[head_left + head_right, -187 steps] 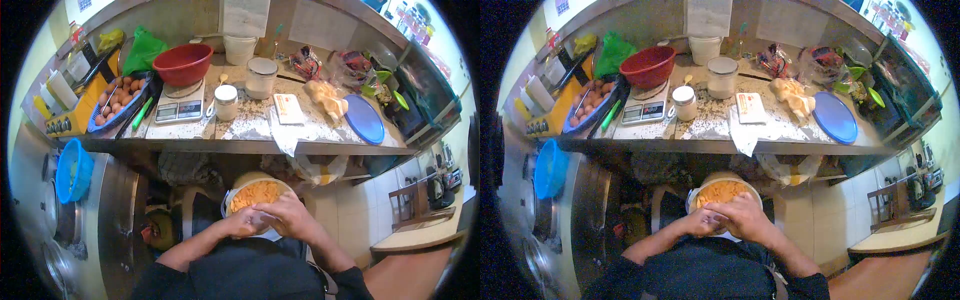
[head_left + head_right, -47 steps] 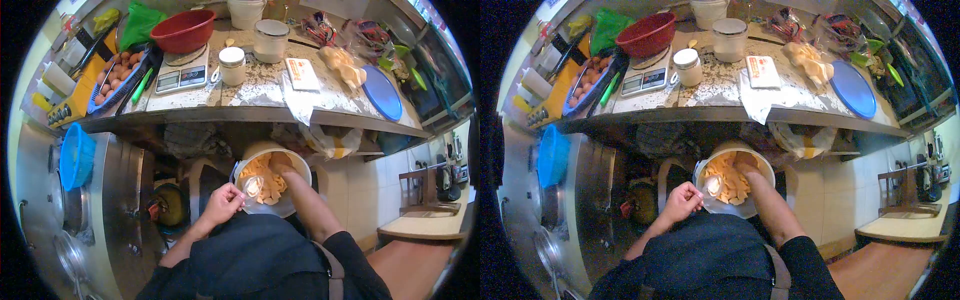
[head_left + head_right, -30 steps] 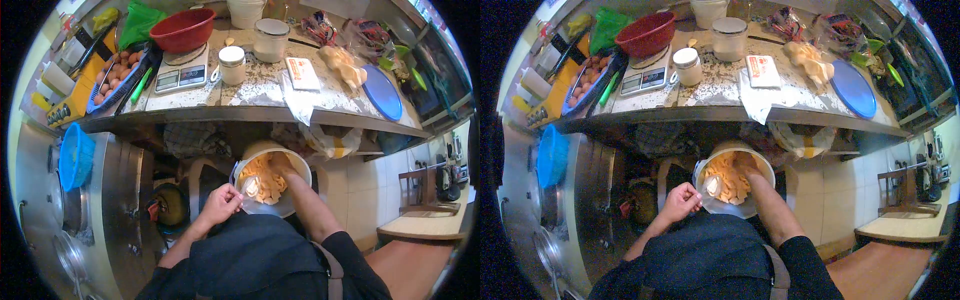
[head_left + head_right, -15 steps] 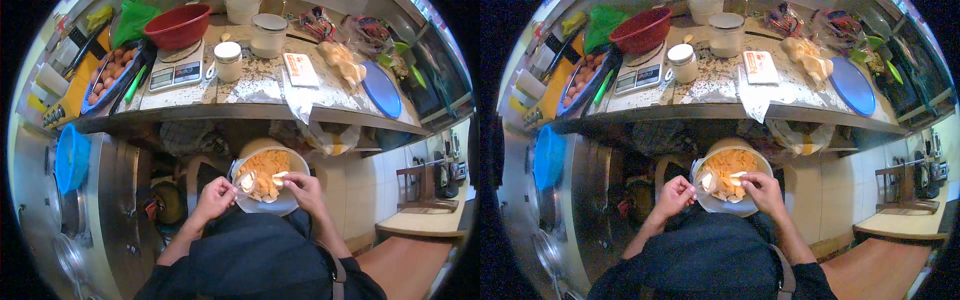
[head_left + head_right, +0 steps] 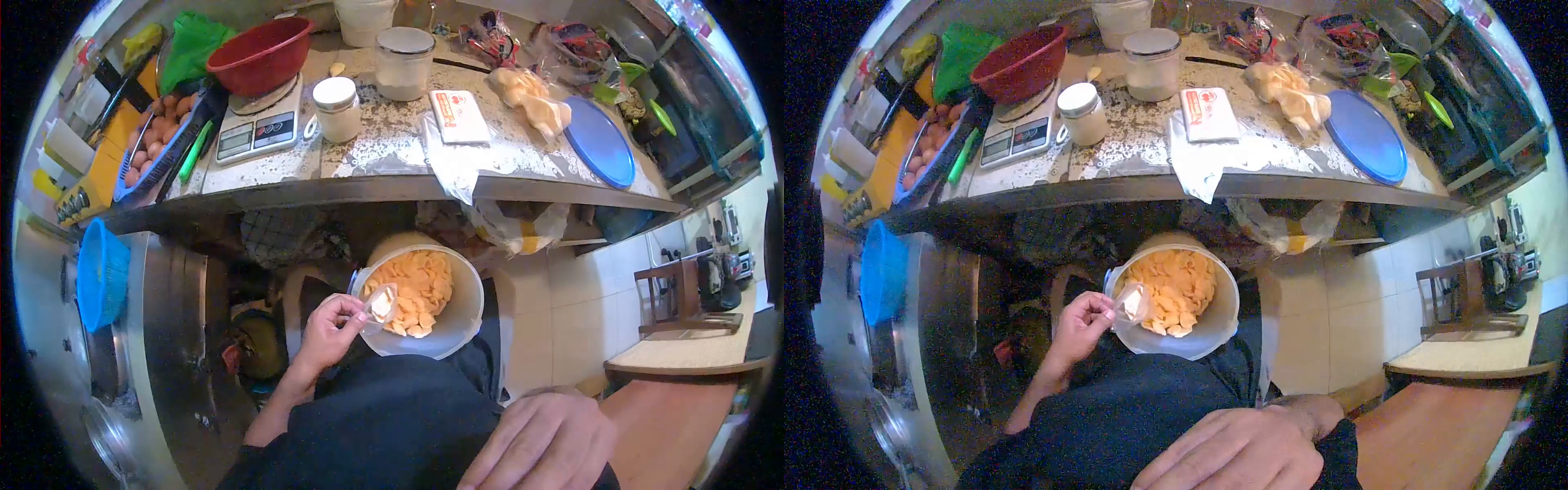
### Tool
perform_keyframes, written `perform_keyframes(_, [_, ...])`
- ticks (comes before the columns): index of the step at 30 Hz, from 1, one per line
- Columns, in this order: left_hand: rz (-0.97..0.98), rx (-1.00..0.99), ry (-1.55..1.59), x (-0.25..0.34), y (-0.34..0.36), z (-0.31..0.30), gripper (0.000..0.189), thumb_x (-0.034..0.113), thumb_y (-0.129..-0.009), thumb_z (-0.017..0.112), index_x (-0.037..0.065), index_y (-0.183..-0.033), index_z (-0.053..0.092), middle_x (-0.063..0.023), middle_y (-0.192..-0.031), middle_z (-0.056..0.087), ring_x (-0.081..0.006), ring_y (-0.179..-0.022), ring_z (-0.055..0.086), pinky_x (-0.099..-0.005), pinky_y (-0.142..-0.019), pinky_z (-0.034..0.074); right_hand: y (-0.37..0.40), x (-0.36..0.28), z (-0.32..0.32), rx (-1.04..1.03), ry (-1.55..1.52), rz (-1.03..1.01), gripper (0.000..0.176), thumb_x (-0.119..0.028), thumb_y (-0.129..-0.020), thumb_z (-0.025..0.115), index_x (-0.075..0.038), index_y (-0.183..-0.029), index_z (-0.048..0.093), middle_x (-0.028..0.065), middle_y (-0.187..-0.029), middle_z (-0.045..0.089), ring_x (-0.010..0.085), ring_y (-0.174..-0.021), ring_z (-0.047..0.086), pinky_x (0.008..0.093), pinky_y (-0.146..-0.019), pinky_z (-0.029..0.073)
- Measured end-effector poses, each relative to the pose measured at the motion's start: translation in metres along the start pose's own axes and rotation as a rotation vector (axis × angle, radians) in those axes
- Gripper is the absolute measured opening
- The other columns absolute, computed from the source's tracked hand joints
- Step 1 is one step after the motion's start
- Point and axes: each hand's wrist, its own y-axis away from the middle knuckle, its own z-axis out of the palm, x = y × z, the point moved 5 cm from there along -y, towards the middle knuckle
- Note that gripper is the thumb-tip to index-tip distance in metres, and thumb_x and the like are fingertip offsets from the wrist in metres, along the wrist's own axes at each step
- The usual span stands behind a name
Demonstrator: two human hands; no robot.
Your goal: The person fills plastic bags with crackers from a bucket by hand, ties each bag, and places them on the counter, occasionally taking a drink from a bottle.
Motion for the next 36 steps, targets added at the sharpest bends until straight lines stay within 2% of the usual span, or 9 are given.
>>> perform_keyframes(5, [-0.029,-0.059,0.197,0.005,0.000,0.007,0.008,0.008,-0.089,0.064,0.002,-0.089,0.059,-0.0110,-0.105,0.065,-0.0146,-0.099,0.060,-0.0303,-0.087,0.048,0.014,0.015,0.007,0.133,-0.032,0.050,0.010,-0.002,-0.086,0.066,0.006,-0.080,0.069,0.0236,-0.094,0.067,0.0372,-0.083,0.069,0.0439,-0.077,0.058])
perform_keyframes(8, [-0.066,-0.123,0.261,0.011,-0.004,0.012,0.008,0.008,-0.089,0.064,0.002,-0.090,0.059,-0.0119,-0.107,0.065,-0.0156,-0.100,0.060,-0.0313,-0.090,0.048,0.034,0.017,-0.001,0.491,-0.010,-0.373,0.008,-0.003,-0.085,0.068,0.004,-0.081,0.070,0.0218,-0.092,0.068,0.0319,-0.077,0.069,0.0389,-0.068,0.057])
perform_keyframes(10, [-0.070,-0.146,0.298,0.014,-0.007,0.014,0.008,0.007,-0.090,0.064,0.001,-0.090,0.059,-0.0120,-0.108,0.065,-0.0156,-0.100,0.060,-0.0316,-0.091,0.048,0.035,0.016,-0.012,0.057,-0.071,0.038,0.013,0.000,-0.084,0.065,0.013,-0.087,0.065,0.0290,-0.099,0.063,0.0429,-0.081,0.067,0.0534,-0.068,0.057])
perform_keyframes(13, [-0.081,-0.168,0.430,0.019,-0.012,0.019,0.008,0.008,-0.090,0.064,0.001,-0.092,0.060,-0.0118,-0.107,0.065,-0.0160,-0.100,0.060,-0.0322,-0.091,0.048,0.047,0.044,-0.033,0.005,0.728,0.731,0.016,-0.008,-0.080,0.072,-0.007,-0.096,0.072,0.0207,-0.115,0.064,0.0340,-0.102,0.065,0.0392,-0.085,0.052])
perform_keyframes(15, [-0.071,-0.178,0.422,0.026,-0.011,0.021,0.008,0.007,-0.090,0.063,0.000,-0.093,0.060,-0.0111,-0.107,0.065,-0.0159,-0.098,0.060,-0.0319,-0.089,0.048,0.081,0.079,-0.042,-0.121,1.022,0.966,0.039,-0.014,-0.076,0.074,-0.016,-0.114,0.064,0.0173,-0.141,0.044,0.0363,-0.122,0.051,0.0446,-0.100,0.043])
perform_keyframes(21, [-0.029,-0.260,0.463,0.023,-0.013,0.027,0.007,0.006,-0.091,0.063,0.000,-0.093,0.061,-0.0100,-0.106,0.064,-0.0152,-0.097,0.059,-0.0318,-0.090,0.047,0.149,0.122,-0.051,-0.282,1.236,1.131,0.037,-0.021,-0.074,0.075,-0.018,-0.111,0.067,0.0237,-0.135,0.048,0.0371,-0.118,0.053,0.0438,-0.096,0.045])
perform_keyframes(25, [-0.103,-0.275,0.440,0.009,-0.014,0.031,0.010,0.006,-0.091,0.061,0.001,-0.099,0.060,-0.0098,-0.110,0.064,-0.0153,-0.102,0.058,-0.0317,-0.093,0.045,0.161,0.131,-0.047,-0.273,1.065,1.164,0.032,-0.020,-0.074,0.075,-0.015,-0.104,0.068,0.0229,-0.135,0.048,0.0388,-0.118,0.053,0.0448,-0.098,0.043])
perform_keyframes(31, [0.114,-0.481,0.703,0.023,-0.017,0.046,0.078,0.023,-0.071,0.086,0.005,-0.135,0.043,-0.0088,-0.132,0.052,-0.0220,-0.122,0.050,-0.0376,-0.102,0.041,0.124,0.124,-0.045,-0.033,1.131,0.766,0.024,-0.020,-0.073,0.076,-0.011,-0.093,0.068,0.0180,-0.133,0.052,0.0357,-0.122,0.051,0.0479,-0.100,0.041])
perform_keyframes(36, [0.213,-0.463,0.328,0.007,-0.013,0.060,0.054,0.030,-0.083,0.075,0.007,-0.126,0.052,-0.0067,-0.125,0.057,-0.0198,-0.117,0.052,-0.0359,-0.099,0.042,0.105,0.126,-0.043,-0.084,1.193,0.604,0.023,-0.018,-0.076,0.073,-0.009,-0.095,0.064,0.0152,-0.133,0.053,0.0342,-0.123,0.050,0.0509,-0.101,0.038])
